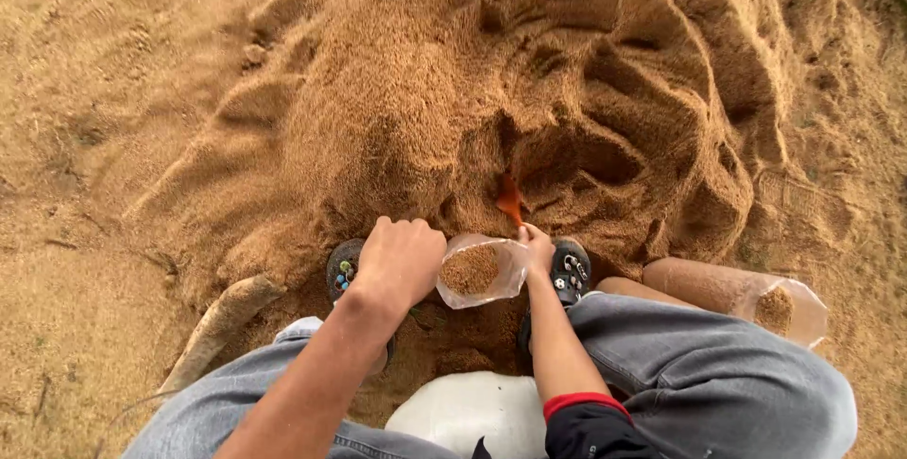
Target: Filling small plastic bags with grain from a large pile using a hand scoop.
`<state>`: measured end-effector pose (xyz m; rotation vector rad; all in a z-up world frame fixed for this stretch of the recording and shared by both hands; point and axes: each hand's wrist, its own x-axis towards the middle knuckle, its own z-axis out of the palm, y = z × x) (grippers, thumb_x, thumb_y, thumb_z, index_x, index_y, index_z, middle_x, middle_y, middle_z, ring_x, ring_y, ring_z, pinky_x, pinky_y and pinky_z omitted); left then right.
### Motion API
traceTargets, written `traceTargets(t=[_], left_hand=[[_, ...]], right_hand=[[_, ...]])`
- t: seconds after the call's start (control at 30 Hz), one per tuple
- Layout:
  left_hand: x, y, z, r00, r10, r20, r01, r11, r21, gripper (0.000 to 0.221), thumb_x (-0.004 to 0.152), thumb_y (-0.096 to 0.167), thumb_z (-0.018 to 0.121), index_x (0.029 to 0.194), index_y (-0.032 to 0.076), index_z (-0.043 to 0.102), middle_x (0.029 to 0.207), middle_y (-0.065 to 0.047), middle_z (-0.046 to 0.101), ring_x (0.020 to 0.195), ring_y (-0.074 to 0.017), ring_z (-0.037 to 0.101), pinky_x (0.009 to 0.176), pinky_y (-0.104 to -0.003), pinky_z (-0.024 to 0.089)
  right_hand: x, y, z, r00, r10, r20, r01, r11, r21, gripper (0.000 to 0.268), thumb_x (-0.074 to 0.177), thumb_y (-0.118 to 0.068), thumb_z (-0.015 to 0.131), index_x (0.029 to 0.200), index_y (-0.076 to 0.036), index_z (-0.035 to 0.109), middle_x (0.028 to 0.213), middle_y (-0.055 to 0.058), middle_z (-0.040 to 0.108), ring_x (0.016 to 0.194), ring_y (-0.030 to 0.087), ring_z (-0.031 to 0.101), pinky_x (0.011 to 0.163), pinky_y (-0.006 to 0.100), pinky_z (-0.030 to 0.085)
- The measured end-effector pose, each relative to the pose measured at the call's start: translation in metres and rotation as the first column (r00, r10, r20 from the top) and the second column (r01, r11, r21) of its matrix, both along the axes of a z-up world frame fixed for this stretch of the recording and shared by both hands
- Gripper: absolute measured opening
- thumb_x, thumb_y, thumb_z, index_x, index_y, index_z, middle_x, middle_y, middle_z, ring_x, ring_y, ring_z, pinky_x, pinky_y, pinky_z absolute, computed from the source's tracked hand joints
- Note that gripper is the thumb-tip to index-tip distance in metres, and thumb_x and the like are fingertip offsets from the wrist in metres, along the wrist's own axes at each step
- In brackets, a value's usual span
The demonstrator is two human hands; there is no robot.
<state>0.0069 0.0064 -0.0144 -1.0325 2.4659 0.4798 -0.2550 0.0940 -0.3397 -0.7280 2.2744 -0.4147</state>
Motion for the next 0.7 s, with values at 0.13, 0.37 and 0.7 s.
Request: traceTargets(t=[0.13, 0.37, 0.7], left_hand=[[0.000, 0.004, -0.007, 0.999, 0.026, 0.022, -0.026, 1.000, -0.002, 0.014, 0.094, 0.008, 0.065, 0.092, 0.010, 0.079, 0.083, -0.009, 0.075, 0.087, -0.0278, 0.078, 0.093, -0.055, 0.055], [0.002, 0.001, -0.003, 0.998, 0.069, -0.014, -0.069, 0.998, 0.002, 0.016, 0.091, 0.006, 0.063, 0.088, 0.010, 0.079, 0.083, -0.011, 0.077, 0.086, -0.0301, 0.078, 0.087, -0.053, 0.057], [0.007, -0.003, -0.020, 0.995, 0.080, -0.052, -0.083, 0.995, -0.047, 0.014, 0.087, 0.011, 0.066, 0.086, 0.011, 0.079, 0.082, -0.012, 0.079, 0.087, -0.0322, 0.079, 0.081, -0.054, 0.060]], right_hand=[[-0.005, 0.002, -0.036, 0.985, 0.094, 0.148, -0.087, 0.995, -0.050, 0.028, 0.097, -0.045, 0.064, 0.116, -0.031, 0.078, 0.109, 0.009, 0.077, 0.114, 0.035, 0.068, 0.100, 0.046, 0.052], [-0.001, -0.019, 0.114, 0.993, -0.027, 0.119, 0.033, 0.998, -0.052, 0.044, 0.094, -0.058, 0.069, 0.110, -0.018, 0.080, 0.090, 0.013, 0.076, 0.090, 0.034, 0.069, 0.085, 0.044, 0.050], [-0.015, -0.010, 0.275, 0.956, 0.167, 0.241, -0.099, 0.957, -0.274, 0.030, 0.089, -0.041, 0.079, 0.080, -0.012, 0.081, 0.055, 0.007, 0.059, 0.061, 0.015, 0.043, 0.059, 0.027, 0.031]])
